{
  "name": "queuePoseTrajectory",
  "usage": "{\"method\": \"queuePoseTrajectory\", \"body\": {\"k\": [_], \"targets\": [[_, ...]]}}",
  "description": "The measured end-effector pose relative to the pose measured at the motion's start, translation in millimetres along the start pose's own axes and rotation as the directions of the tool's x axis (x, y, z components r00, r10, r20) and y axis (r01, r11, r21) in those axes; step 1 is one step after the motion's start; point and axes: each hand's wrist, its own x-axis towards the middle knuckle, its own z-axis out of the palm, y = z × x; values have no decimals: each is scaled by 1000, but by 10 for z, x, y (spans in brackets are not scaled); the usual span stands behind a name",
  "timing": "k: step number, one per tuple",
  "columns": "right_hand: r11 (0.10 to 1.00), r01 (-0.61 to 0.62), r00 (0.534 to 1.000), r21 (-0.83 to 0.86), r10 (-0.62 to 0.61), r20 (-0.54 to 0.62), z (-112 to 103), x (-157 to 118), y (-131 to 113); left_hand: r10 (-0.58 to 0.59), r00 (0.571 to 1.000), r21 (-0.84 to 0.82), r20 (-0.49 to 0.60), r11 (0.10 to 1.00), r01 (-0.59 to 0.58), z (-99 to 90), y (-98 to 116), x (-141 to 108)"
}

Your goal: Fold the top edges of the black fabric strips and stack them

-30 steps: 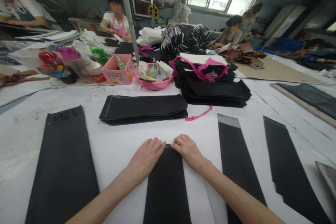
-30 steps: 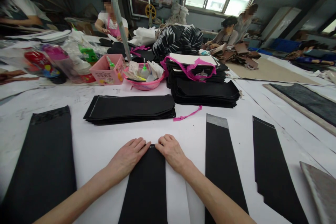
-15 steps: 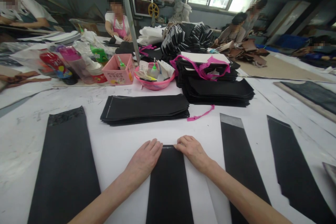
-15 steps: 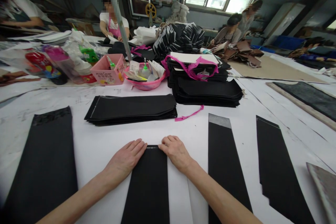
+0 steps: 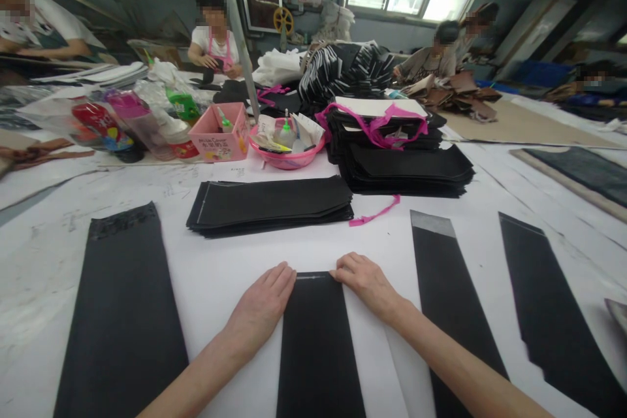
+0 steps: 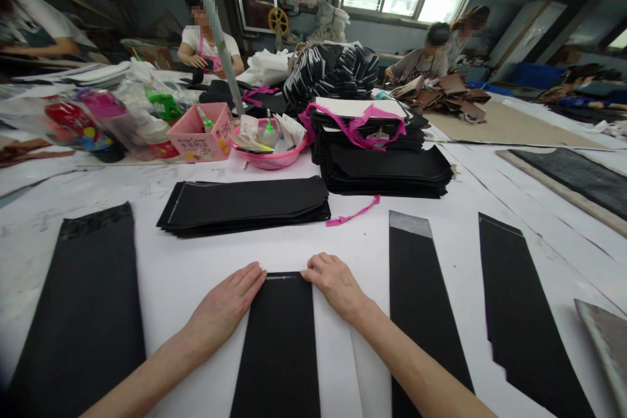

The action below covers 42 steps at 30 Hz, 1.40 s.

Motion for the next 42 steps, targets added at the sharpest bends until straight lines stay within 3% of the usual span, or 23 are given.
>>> {"method": "queuePoseTrajectory", "body": {"k": [9, 24, 33, 38, 42], "targets": [[1000, -18, 1000, 16, 19, -20, 25, -12, 1, -68, 984, -99, -162, 994, 52, 72, -37, -103], [996, -42, 999, 79, 44, -23, -29, -61, 33, -52, 986, -36, -159, 998, 47, 8, -12, -69], [962, -239, 967, 133, 248, -54, -132, -231, 42, -146, 966, -142, -211, 983, 118, 171, 0, -144], [929, -345, 929, 135, 358, -94, -44, -9, -155, -166, 959, -160, -232, 978, 130, 165, 7, -137], [921, -369, 927, 124, 374, -19, 22, 254, -347, -233, 959, -238, -164, 952, 191, 204, 21, -135]]}}
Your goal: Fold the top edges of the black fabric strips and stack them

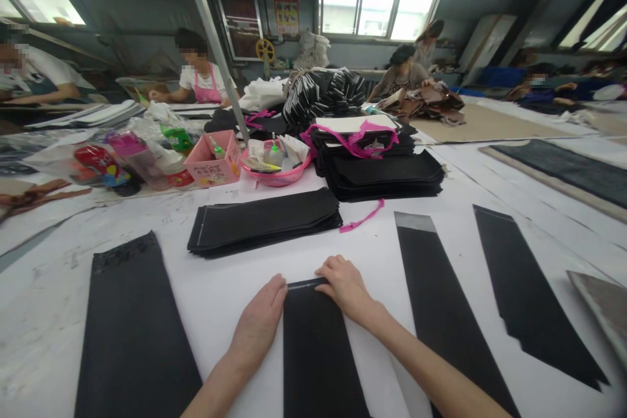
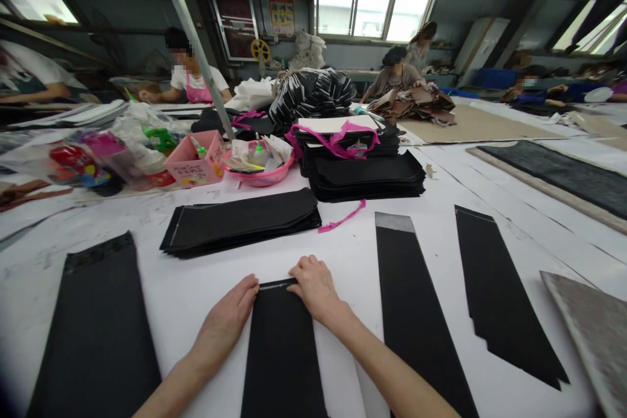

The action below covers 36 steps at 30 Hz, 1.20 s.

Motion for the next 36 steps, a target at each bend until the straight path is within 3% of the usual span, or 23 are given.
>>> {"method": "queuePoseTrajectory", "body": {"k": [4, 9, 15, 17, 20, 22, 30, 36], "targets": [[995, -77, 995, 57, 72, 75, -7, 108, -65, -120, 993, -196, 6, 973, 119, 60, 9, -11], [942, -191, 978, 277, 160, 133, -44, 101, -9, -260, 966, -353, -17, 905, 237, -6, 27, 7], [706, -315, 949, 634, 248, 195, -125, -23, -36, -358, 933, -564, 23, 766, 308, -156, 4, 38], [605, -327, 943, 726, 261, 207, -168, -65, -65, -403, 911, -705, 91, 620, 345, -186, 28, 65], [472, -332, 934, 817, 289, 212, -224, -114, -117, -429, 849, -890, 309, 186, 417, -263, 136, 126], [398, -331, 928, 856, 301, 219, -255, -141, -159, -388, 829, -901, 403, -10, 434, -348, 240, 171], [220, -325, 921, 920, 292, 256, -408, -244, -345, -393, 775, -867, 495, -280, 412, -587, 516, 207], [179, -296, 919, 938, 319, 229, -479, -306, -382, -403, 747, -843, 530, -350, 409, -601, 544, 169]]}}
